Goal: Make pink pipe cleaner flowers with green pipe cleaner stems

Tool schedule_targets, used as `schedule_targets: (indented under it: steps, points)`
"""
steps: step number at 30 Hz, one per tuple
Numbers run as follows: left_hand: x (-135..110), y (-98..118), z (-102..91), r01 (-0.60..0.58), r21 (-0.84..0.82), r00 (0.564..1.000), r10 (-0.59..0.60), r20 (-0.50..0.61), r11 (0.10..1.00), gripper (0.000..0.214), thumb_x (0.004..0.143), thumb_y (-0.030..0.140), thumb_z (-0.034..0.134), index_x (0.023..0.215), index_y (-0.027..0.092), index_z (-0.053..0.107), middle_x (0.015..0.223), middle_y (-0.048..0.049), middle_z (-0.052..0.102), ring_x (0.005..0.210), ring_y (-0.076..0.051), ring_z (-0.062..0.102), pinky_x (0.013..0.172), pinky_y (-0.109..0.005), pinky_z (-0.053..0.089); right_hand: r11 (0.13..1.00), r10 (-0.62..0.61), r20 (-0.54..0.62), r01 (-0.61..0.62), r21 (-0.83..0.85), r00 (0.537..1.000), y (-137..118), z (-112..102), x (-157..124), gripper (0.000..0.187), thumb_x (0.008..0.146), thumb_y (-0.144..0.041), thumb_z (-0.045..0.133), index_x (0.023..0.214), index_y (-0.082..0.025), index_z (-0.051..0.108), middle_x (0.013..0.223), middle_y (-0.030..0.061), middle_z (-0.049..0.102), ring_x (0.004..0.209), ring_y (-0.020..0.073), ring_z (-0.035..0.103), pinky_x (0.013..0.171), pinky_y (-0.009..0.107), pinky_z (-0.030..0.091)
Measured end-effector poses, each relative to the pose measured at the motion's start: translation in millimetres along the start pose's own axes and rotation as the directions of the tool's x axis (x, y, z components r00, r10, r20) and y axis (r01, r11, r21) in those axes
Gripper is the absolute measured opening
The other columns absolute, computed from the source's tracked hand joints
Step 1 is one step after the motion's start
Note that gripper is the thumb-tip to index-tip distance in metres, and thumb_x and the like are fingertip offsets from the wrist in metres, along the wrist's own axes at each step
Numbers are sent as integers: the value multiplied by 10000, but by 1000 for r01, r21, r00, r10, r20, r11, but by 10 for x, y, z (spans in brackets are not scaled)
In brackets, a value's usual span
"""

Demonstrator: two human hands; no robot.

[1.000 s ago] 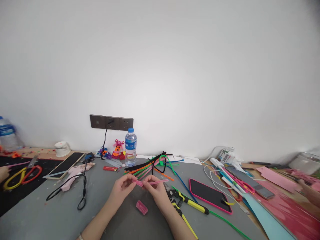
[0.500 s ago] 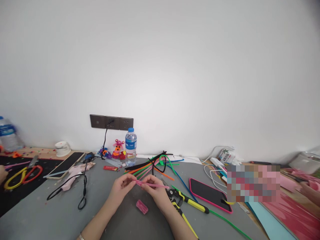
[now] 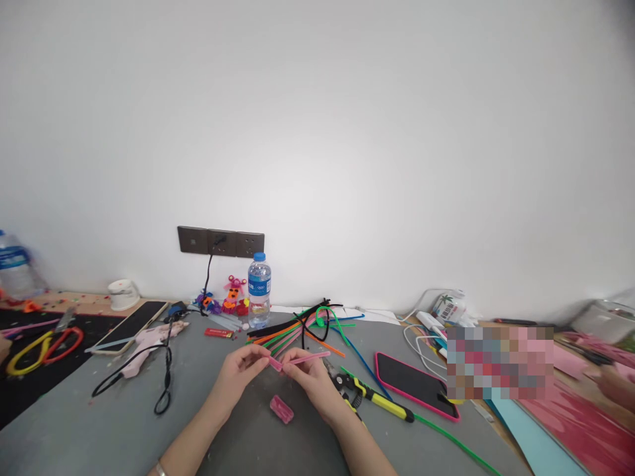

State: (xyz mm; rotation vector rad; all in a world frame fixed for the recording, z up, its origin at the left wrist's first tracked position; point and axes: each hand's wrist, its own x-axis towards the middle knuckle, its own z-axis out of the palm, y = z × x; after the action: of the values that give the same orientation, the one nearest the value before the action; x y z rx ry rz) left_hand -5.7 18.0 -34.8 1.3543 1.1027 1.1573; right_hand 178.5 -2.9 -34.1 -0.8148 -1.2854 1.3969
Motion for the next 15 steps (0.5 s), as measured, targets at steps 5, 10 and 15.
schedule_targets:
  steps: [5,10,15]
  points:
    - [-10,20,8,22,-12,1000,-22,14,1000,294,637,431,758,766,167,737,748,-51,743,722,-222,654,689,-290,507,999,26,70,-28,23,997,-2,-1,-13,278,793,-450,701,759,-180,645,736,-1,601,711,154,559,691,250,409]
    - [-10,-32,-9,34,-58,998,-31,49,998,258,666,396,754,789,169,750,778,-49,744,747,-210,647,708,-275,497,991,73,120,-86,107,990,53,-17,-24,295,793,-473,697,781,-187,625,709,-15,566,675,142,557,715,265,435]
    - [-24,-21,-4,37,-71,996,-31,80,997,253,670,393,755,783,167,747,782,-46,735,761,-208,639,726,-273,489,977,88,178,-120,176,980,53,-15,-37,299,785,-469,713,779,-185,617,702,-19,538,656,125,527,719,264,445]
